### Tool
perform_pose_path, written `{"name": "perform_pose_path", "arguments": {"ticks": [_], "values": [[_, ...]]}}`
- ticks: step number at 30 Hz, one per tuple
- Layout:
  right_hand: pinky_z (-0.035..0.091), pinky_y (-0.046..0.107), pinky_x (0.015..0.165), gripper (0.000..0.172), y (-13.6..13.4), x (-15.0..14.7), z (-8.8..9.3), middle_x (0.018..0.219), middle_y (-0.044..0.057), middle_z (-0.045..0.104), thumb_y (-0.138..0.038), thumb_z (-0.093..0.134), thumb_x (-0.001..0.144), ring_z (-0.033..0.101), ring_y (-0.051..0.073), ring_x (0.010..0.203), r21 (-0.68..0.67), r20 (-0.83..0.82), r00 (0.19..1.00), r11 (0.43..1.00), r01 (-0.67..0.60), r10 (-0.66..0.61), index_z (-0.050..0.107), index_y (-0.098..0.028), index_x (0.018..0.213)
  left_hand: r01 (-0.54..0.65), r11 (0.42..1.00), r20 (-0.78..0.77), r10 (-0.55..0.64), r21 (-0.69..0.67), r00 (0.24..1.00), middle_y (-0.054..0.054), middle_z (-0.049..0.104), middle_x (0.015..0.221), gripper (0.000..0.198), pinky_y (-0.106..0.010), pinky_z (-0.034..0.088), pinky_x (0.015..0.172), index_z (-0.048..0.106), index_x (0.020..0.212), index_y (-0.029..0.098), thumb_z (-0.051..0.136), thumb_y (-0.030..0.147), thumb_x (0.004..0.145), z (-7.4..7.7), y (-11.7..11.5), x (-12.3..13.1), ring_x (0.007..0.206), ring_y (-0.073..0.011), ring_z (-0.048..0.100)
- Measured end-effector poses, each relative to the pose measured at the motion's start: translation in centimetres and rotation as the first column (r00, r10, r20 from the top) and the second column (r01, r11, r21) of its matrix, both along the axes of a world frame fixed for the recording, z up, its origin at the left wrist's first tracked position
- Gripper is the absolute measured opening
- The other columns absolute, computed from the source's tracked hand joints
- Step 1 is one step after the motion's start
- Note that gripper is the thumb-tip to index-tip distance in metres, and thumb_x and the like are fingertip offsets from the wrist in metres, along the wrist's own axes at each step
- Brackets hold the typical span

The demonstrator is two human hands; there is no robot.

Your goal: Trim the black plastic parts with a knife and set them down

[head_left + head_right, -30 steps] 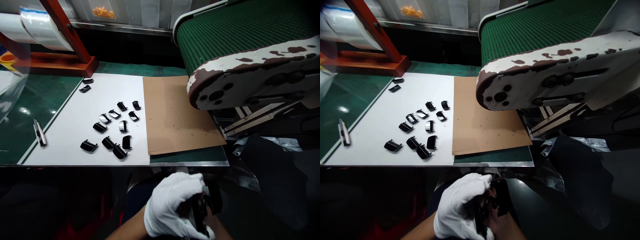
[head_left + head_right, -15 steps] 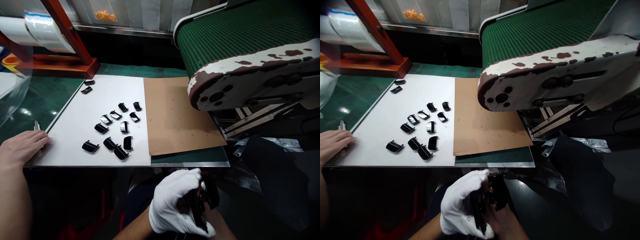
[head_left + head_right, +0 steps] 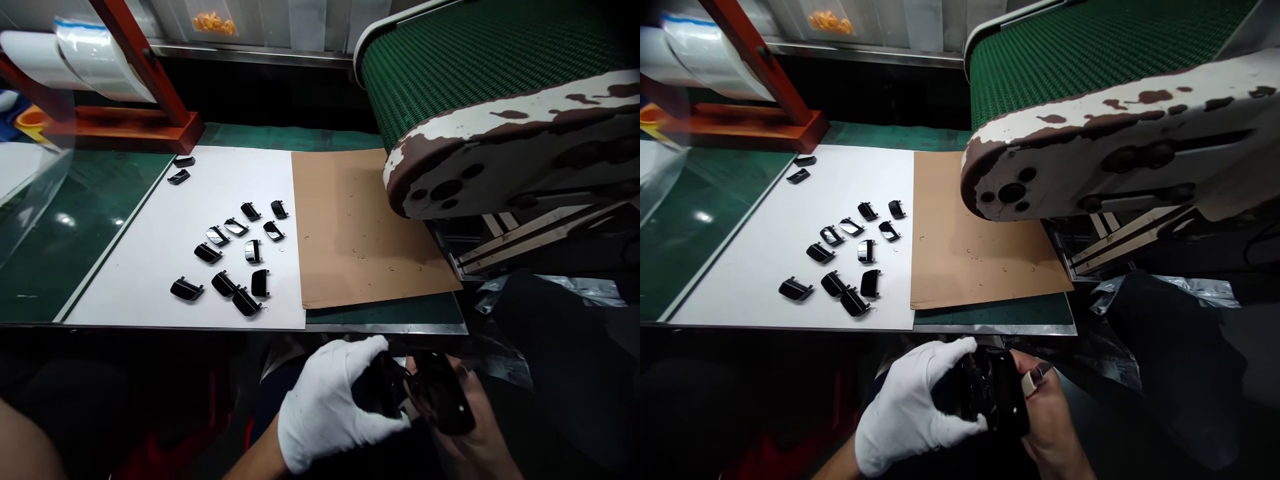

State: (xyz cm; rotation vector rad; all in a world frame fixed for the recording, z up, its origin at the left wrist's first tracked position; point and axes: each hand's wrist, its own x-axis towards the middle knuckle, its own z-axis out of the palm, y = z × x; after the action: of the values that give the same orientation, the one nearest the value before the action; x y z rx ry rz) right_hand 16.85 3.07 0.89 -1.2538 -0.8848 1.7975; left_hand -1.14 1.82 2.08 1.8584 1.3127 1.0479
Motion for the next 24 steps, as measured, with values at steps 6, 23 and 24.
{"name": "perform_pose_path", "arguments": {"ticks": [6, 23, 24], "values": [[0.025, 0.024, 0.045, 0.028, -0.3, 0.9, -0.1, 0.052, -0.005, 0.042, -0.041, 0.077, 0.068, 0.032, 0.01, 0.049, 0.023, 0.311, 0.925, 0.971, -0.238, 0.219, 0.062, -0.018, 0.06, 0.095, 0.94, -0.194, -0.165, -0.327, 0.967, 0.002, 0.067, 0.073, 0.035, -0.026, 0.05, 0.063, 0.062, 0.098, 0.024, 0.072, 0.043, 0.071, -1.5, -0.7, 0.0, 0.065, -0.0198, 0.066], [0.017, 0.019, 0.036, 0.038, -0.2, 1.8, -3.6, 0.047, -0.008, 0.042, -0.052, 0.076, 0.067, 0.019, 0.003, 0.039, -0.044, 0.172, 0.983, 0.996, 0.073, -0.064, 0.058, -0.019, 0.065, -0.107, 0.941, -0.432, -0.045, -0.322, 0.901, -0.012, 0.069, 0.108, 0.065, -0.039, 0.054, 0.081, 0.05, 0.128, 0.016, 0.077, 0.031, 0.071, -4.6, -1.7, -0.2, 0.092, -0.0286, 0.066], [0.017, 0.018, 0.035, 0.038, 0.2, 1.8, -3.4, 0.047, -0.009, 0.043, -0.052, 0.076, 0.068, 0.017, 0.002, 0.038, -0.042, 0.135, 0.985, 0.992, 0.116, -0.11, 0.056, -0.02, 0.066, -0.13, 0.953, -0.456, -0.01, -0.275, 0.89, -0.013, 0.068, 0.111, 0.064, -0.04, 0.053, 0.084, 0.048, 0.13, 0.014, 0.075, 0.03, 0.073, -4.1, -0.8, -0.7, 0.095, -0.029, 0.065]]}}
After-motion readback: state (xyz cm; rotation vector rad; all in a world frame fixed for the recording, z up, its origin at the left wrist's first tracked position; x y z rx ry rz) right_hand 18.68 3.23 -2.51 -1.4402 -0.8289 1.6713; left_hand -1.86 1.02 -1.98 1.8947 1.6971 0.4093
